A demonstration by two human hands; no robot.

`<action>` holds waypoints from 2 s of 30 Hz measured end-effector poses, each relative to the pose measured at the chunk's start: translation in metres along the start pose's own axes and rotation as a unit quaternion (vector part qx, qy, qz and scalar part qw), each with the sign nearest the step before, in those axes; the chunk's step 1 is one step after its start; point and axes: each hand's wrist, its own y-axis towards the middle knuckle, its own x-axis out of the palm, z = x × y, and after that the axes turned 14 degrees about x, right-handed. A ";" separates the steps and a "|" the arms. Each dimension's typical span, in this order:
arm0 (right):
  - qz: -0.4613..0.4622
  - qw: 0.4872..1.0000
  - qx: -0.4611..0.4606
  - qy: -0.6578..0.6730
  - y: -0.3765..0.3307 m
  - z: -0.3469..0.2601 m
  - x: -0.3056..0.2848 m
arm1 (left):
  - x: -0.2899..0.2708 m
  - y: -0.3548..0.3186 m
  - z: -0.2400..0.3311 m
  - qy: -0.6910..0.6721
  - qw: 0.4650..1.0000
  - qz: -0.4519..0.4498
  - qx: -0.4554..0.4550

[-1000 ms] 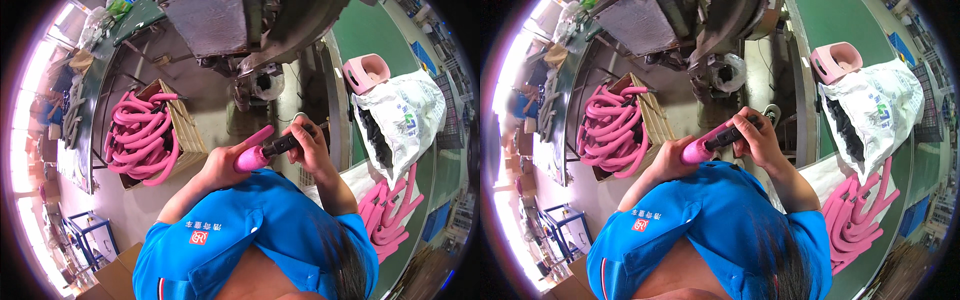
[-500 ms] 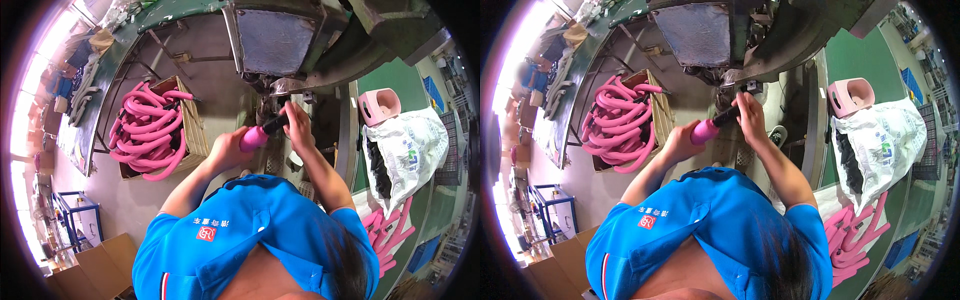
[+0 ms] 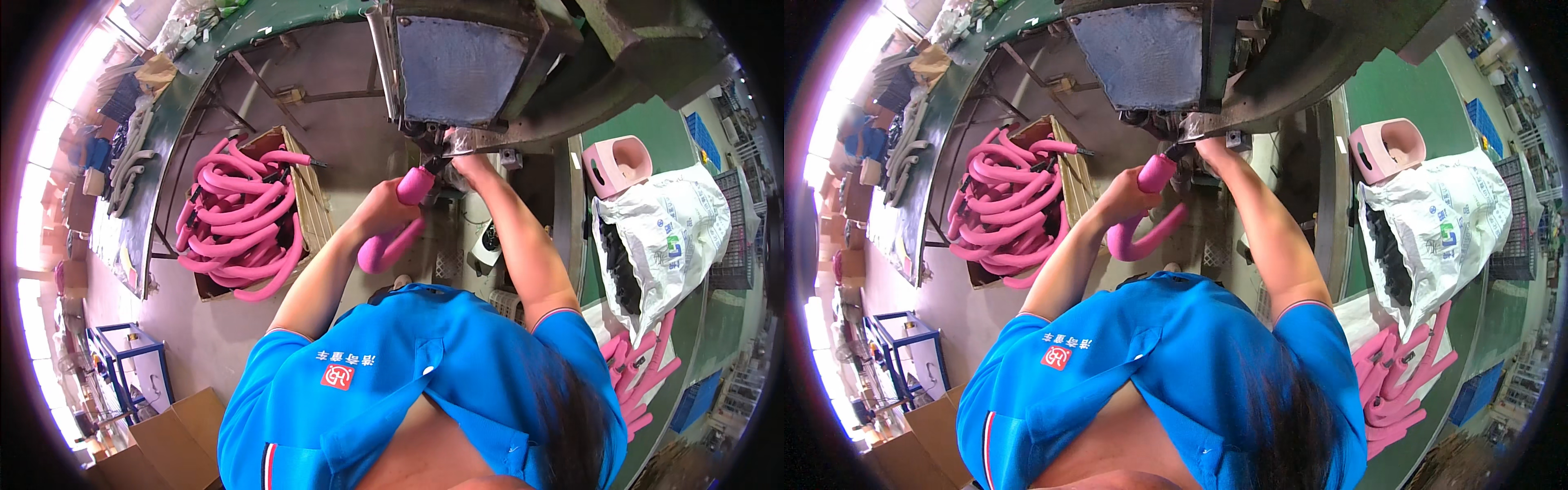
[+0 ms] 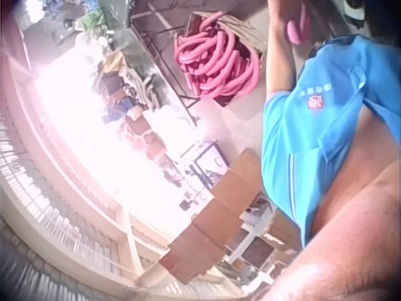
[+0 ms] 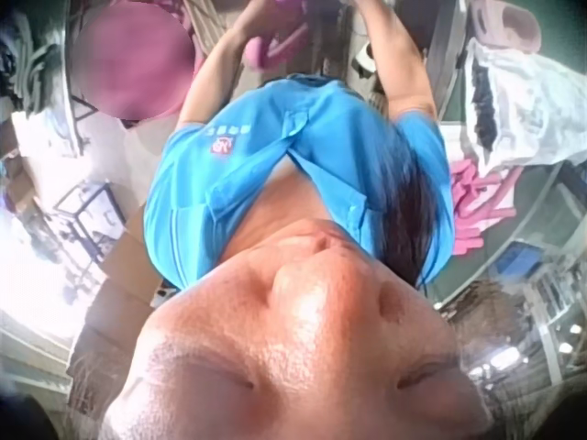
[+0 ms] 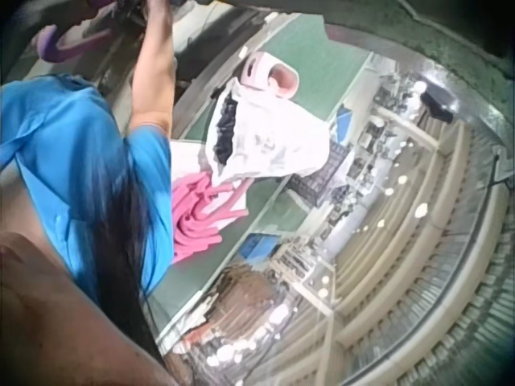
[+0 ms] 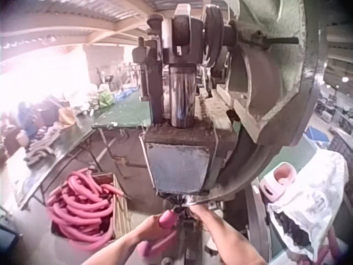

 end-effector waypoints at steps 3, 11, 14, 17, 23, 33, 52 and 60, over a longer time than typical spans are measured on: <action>-0.081 0.937 0.317 0.119 -0.016 -0.037 -0.003 | -0.013 -0.002 -0.016 0.066 0.998 0.001 0.001; 0.016 0.979 0.180 -0.094 0.029 0.093 -0.034 | -0.023 -0.039 -0.023 0.166 0.986 0.029 0.002; -0.037 0.903 0.128 -0.409 0.031 0.104 -0.011 | -0.017 -0.043 -0.030 0.136 0.990 0.036 0.032; 0.075 0.962 0.168 -0.204 0.026 0.099 0.024 | -0.014 -0.040 -0.039 0.178 0.983 0.021 0.027; -0.013 0.919 0.248 -0.306 0.045 0.077 0.037 | -0.028 -0.035 -0.033 0.179 0.983 -0.029 0.030; -0.184 0.896 0.354 -0.198 0.022 0.094 0.001 | -0.039 -0.027 -0.043 0.201 0.977 -0.059 0.048; -0.048 0.769 0.415 0.484 0.020 0.127 -0.026 | -0.046 -0.033 -0.010 0.169 0.982 -0.019 0.082; -0.084 0.788 0.378 0.478 0.003 0.099 -0.023 | -0.043 -0.064 -0.025 0.194 0.975 -0.062 0.090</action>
